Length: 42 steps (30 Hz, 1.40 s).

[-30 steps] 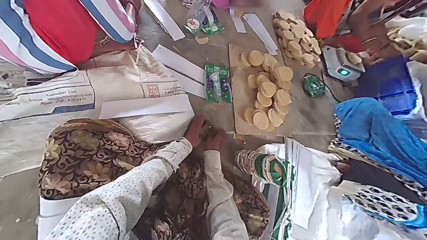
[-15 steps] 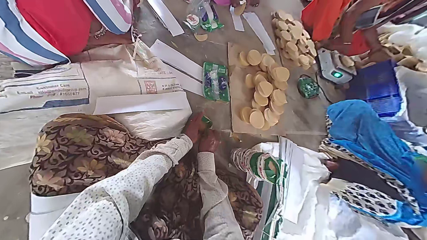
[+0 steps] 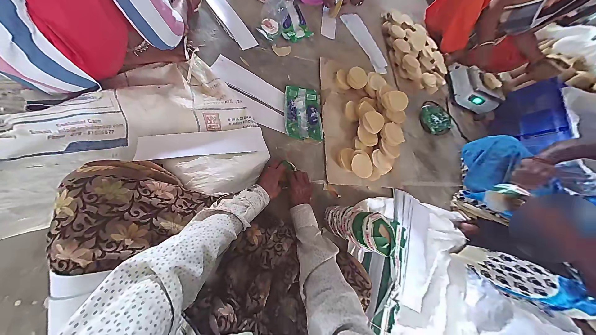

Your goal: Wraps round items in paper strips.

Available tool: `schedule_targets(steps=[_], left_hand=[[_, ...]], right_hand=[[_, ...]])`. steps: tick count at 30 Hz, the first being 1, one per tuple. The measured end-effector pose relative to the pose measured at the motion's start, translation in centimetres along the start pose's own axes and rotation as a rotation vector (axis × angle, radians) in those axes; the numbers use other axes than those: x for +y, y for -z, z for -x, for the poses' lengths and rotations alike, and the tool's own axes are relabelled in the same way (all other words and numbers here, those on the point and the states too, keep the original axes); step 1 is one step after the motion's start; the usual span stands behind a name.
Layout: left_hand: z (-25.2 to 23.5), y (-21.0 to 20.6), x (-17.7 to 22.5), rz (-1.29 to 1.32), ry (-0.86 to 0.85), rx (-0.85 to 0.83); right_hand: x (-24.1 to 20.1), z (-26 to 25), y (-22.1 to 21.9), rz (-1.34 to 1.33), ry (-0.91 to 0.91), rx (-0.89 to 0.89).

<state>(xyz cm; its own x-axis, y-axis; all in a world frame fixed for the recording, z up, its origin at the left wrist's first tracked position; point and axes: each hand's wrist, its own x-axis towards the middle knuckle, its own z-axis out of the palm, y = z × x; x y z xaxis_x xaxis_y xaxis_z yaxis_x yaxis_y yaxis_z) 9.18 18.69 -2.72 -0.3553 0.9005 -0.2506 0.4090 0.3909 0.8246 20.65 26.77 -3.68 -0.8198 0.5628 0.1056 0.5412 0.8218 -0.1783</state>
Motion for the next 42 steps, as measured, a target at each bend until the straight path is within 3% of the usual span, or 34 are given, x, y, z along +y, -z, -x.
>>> schedule_targets(steps=[2, 4, 7, 10, 13, 14, 17, 22, 24, 28, 32, 34, 36, 37, 38, 39, 40, 42], left_hand=[[-0.1, -0.1, 0.1, 0.004, 0.000, 0.010], [0.0, 0.1, 0.4, 0.000, 0.017, 0.000], [-0.1, -0.1, 0.9, 0.065, 0.046, 0.048], [0.2, -0.4, 0.8, 0.151, 0.040, 0.093], [1.8, 0.1, 1.0, 0.173, -0.111, 0.109], [2.4, 0.0, 0.8, 0.185, -0.182, 0.121], [4.2, 0.5, 0.7, 0.227, -0.344, 0.125], [6.3, 2.6, -0.1, 0.217, -0.416, 0.336], [6.8, 3.9, -1.3, 0.161, -0.425, 0.443], [7.3, 7.6, -3.9, 0.035, -0.408, 0.574], [7.7, 11.2, -7.4, -0.090, -0.410, 0.634], [7.9, 12.7, -7.9, -0.148, -0.365, 0.674], [10.2, 16.1, -3.1, -0.201, -0.058, 0.457], [11.1, 17.4, -1.7, -0.251, 0.011, 0.405], [11.3, 17.4, -3.2, -0.304, -0.152, 0.533], [10.3, 16.8, -6.0, -0.330, -0.392, 0.769], [12.0, 18.8, -3.1, -0.335, -0.090, 0.520], [11.6, 21.2, -2.0, -0.323, 0.309, 0.307]], right_hand=[[-0.2, -0.7, 0.8, -0.022, -0.067, -0.062], [-0.9, -2.3, 2.5, -0.147, -0.290, -0.190], [-1.1, -4.1, 4.3, -0.343, -0.638, -0.234], [-0.4, -4.8, 5.6, -0.407, -0.796, -0.363], [0.6, -4.4, 7.1, -0.442, -0.690, -0.538], [0.9, -3.5, 7.8, -0.526, -0.687, -0.488], [1.1, 0.6, 12.3, -0.739, -0.654, -0.109], [3.7, 9.0, 18.9, -0.247, -0.268, 0.673], [6.0, 11.5, 19.3, 0.014, -0.155, 0.824], [8.7, 15.2, 16.9, 0.240, -0.167, 0.735], [3.9, 15.7, 19.3, 0.058, -0.477, 0.329], [6.7, 17.0, 15.7, 0.148, -0.279, 0.531], [9.0, 17.5, 13.6, 0.192, -0.134, 0.619], [9.3, 17.6, 13.4, 0.155, -0.123, 0.601], [9.3, 17.7, 13.2, 0.115, -0.136, 0.571], [9.4, 17.7, 13.0, 0.079, -0.157, 0.549], [9.4, 17.6, 12.9, 0.056, -0.176, 0.544], [8.9, 17.5, 13.0, 0.026, -0.231, 0.529]])
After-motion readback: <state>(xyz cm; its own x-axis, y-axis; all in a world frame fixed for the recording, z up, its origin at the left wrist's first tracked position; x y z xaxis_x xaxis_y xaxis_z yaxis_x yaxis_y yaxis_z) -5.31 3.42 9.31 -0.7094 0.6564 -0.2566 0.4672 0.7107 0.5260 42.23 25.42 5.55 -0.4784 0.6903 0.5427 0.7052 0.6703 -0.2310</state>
